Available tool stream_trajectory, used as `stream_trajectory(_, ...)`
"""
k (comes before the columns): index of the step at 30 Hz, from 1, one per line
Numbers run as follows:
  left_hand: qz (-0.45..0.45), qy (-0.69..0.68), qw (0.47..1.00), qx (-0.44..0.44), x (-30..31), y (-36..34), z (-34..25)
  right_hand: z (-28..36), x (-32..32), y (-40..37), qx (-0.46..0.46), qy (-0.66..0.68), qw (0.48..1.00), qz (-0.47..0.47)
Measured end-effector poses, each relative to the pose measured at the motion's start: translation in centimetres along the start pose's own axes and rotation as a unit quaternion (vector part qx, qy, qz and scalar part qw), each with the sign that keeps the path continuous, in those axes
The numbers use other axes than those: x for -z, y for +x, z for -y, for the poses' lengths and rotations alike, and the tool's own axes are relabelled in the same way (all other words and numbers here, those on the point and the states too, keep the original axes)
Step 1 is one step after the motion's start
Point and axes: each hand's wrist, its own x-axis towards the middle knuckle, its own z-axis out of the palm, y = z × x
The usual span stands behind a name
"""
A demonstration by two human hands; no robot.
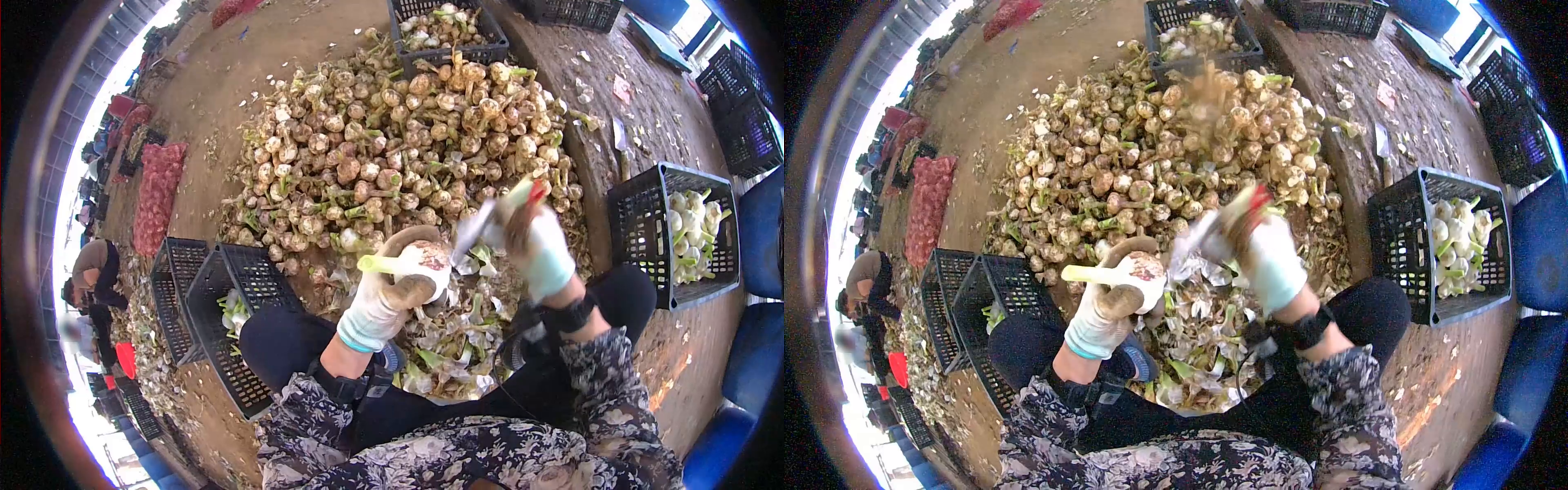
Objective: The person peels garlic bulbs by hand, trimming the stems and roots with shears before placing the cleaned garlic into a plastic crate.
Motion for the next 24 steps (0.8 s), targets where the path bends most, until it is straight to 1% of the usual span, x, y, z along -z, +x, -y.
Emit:
stream_trajectory(1,0.004,0.001,1.0,-0.009,0.1,0.1,0.1,0.0,0.8,0.6,-0.062,0.071,0.994,-0.048)
stream_trajectory(2,0.006,0.0,1.0,-0.019,0.3,0.1,0.2,0.0,1.1,0.9,-0.124,0.142,0.978,-0.094)
stream_trajectory(3,0.027,0.001,0.999,-0.043,2.1,0.6,1.5,0.0,0.9,0.3,-0.108,-0.15,0.982,0.039)
stream_trajectory(4,0.026,-0.002,0.999,-0.042,2.1,0.6,1.3,-0.1,0.5,-0.7,-0.081,-0.426,0.884,0.172)
stream_trajectory(5,0.012,0.07,0.997,-0.041,1.9,0.7,0.9,-1.1,-0.1,-1.8,-0.117,-0.507,0.826,0.218)
stream_trajectory(6,-0.001,0.143,0.989,-0.039,1.7,0.7,0.5,-2.1,-0.1,-2.3,-0.08,-0.525,0.824,0.198)
stream_trajectory(7,0.006,0.093,0.996,-0.001,1.5,0.5,0.1,-1.0,-0.5,-1.9,-0.077,-0.434,0.886,0.141)
stream_trajectory(8,0.005,0.09,0.996,0.005,1.4,0.4,0.5,0.4,-1.0,-1.1,-0.072,-0.338,0.935,0.081)
stream_trajectory(9,0.022,0.129,0.991,-0.032,1.3,0.5,0.9,1.2,-1.6,-0.4,-0.108,-0.234,0.964,0.064)
stream_trajectory(10,0.04,0.167,0.983,-0.071,1.1,0.7,1.1,1.8,-2.4,-0.4,-0.11,-0.234,0.964,0.063)
stream_trajectory(12,0.03,0.187,0.98,-0.056,0.9,0.9,1.3,2.9,-3.6,-0.4,-0.142,-0.252,0.943,0.165)
stream_trajectory(13,0.03,0.149,0.988,-0.022,1.1,0.9,1.2,3.4,-3.6,-0.4,-0.14,-0.172,0.961,0.166)
stream_trajectory(14,0.03,0.11,0.993,0.014,1.2,0.9,1.1,3.1,-3.2,-0.6,-0.14,-0.17,0.961,0.165)
stream_trajectory(15,0.031,0.147,0.988,-0.025,1.5,0.9,1.4,2.3,-2.3,-0.8,-0.171,-0.092,0.967,0.163)
stream_trajectory(16,0.032,0.148,0.988,-0.026,1.5,1.0,1.3,1.4,-1.4,-0.8,-0.198,-0.015,0.967,0.162)
stream_trajectory(17,0.019,0.102,0.995,-0.013,1.5,1.0,1.2,0.1,-1.0,-1.2,-0.188,0.007,0.972,0.141)
stream_trajectory(18,0.005,0.055,0.998,0.002,1.5,0.9,1.1,1.2,-1.4,-1.3,-0.188,0.006,0.972,0.142)
stream_trajectory(19,-0.017,0.087,0.996,-0.02,1.0,1.0,0.9,3.1,-2.2,-1.3,-0.178,-0.073,0.973,0.126)
stream_trajectory(20,-0.018,0.086,0.996,-0.02,1.1,1.1,1.1,4.0,-3.0,-1.3,-0.168,-0.152,0.968,0.109)
stream_trajectory(21,-0.01,0.094,0.995,-0.011,1.1,1.2,1.4,3.4,-3.6,-1.8,-0.094,-0.195,0.973,0.081)
stream_trajectory(22,0.0,0.103,0.995,-0.001,1.0,1.2,1.5,2.8,-4.0,-2.1,-0.007,-0.251,0.966,0.054)
stream_trajectory(23,-0.001,0.092,0.995,0.028,0.8,1.0,1.2,2.6,-3.7,-2.1,-0.064,-0.2,0.975,0.069)
stream_trajectory(24,0.001,0.092,0.995,0.028,0.9,1.0,1.1,2.5,-3.2,-1.9,-0.119,-0.148,0.978,0.084)
